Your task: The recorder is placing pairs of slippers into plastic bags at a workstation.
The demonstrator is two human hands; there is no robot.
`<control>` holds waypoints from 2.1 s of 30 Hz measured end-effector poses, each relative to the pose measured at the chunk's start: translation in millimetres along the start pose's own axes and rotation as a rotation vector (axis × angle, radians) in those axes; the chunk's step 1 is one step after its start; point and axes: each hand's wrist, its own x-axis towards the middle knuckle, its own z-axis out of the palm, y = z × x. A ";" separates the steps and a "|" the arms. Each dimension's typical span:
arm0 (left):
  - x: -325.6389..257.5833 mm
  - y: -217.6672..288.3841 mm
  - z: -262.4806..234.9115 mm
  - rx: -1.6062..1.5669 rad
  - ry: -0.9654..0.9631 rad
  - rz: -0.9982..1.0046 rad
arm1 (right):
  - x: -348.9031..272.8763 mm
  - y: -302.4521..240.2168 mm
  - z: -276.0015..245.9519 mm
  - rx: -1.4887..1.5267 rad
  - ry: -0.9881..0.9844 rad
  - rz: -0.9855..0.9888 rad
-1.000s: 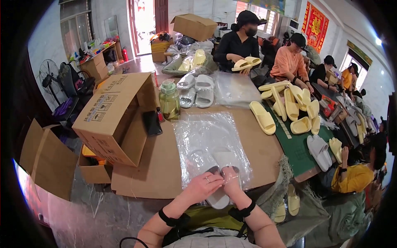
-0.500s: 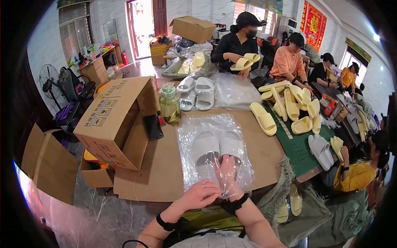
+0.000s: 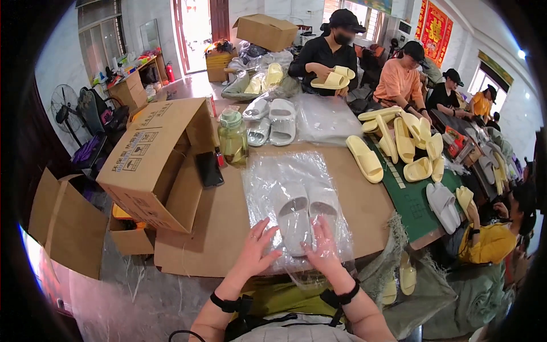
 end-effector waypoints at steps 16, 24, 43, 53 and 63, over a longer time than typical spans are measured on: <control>-13.8 -35.8 25.9 0.195 -0.025 -0.108 | 31.4 -1.7 -67.6 0.513 -0.035 0.274; -16.7 -38.1 27.1 0.197 0.014 -0.019 | 18.5 21.7 -18.0 0.149 -0.358 0.372; -9.7 -34.8 27.0 0.218 -0.035 -0.071 | 82.5 34.8 43.3 -0.258 0.071 0.226; -13.6 -32.7 30.2 0.251 -0.045 -0.048 | 9.0 68.0 -31.7 -0.105 0.272 0.351; -8.0 -24.7 22.7 0.256 -0.063 -0.118 | -134.2 143.7 -150.2 0.321 1.056 0.525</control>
